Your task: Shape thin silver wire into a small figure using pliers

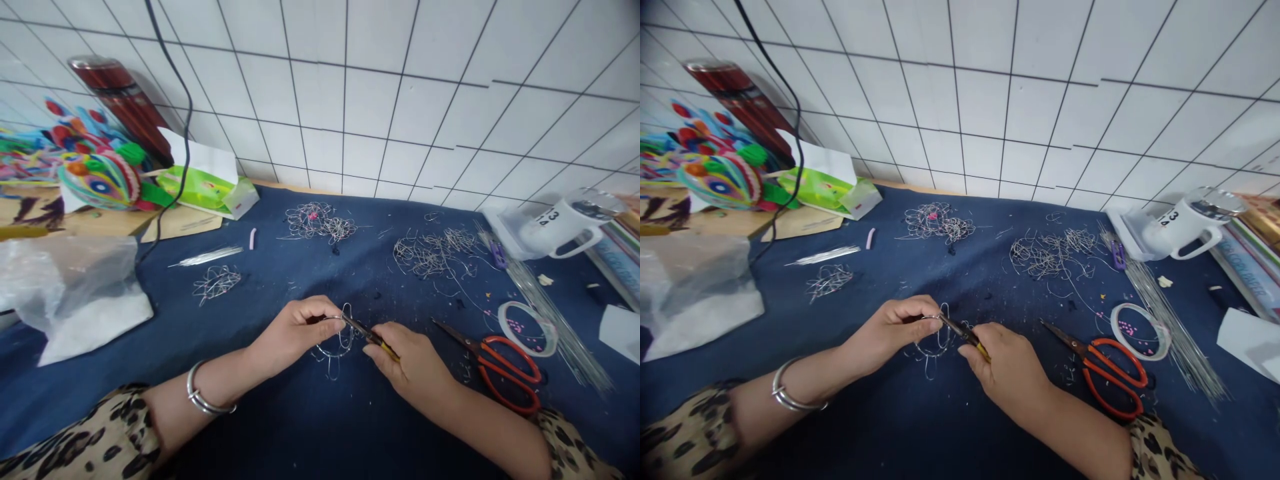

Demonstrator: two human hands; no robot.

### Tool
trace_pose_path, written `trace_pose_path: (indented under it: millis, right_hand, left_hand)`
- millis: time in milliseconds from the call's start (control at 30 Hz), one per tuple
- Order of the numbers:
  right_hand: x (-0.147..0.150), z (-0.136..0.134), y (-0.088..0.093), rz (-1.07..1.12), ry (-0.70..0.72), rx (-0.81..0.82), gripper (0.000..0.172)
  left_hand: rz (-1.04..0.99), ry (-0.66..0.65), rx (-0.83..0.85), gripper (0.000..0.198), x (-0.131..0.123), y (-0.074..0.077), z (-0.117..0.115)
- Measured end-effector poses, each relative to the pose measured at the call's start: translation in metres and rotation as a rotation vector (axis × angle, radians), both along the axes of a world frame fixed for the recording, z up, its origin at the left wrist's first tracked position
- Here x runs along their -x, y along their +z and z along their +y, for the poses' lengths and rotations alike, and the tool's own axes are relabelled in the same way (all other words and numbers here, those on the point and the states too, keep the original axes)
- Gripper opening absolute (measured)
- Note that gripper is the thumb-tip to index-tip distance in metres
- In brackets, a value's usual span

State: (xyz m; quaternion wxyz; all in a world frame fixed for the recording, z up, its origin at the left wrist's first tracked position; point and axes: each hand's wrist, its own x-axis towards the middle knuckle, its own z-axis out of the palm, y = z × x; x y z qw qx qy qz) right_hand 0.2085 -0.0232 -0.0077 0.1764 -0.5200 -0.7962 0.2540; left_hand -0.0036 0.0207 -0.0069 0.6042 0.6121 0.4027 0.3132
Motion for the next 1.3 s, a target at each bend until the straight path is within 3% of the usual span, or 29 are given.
trace_pose_path:
  millis: [300, 1300]
  right_hand:
    - [0.0006, -0.0017, -0.0021, -0.029, -0.003, -0.017, 0.021]
    - [-0.0038, -0.0019, 0.0002, -0.026, 0.065, 0.004, 0.025]
  left_hand:
    - [-0.019, -0.039, 0.136, 0.014, -0.0011, -0.0024, 0.0001]
    - [0.041, -0.023, 0.025, 0.016, 0.0022, -0.0032, -0.0032]
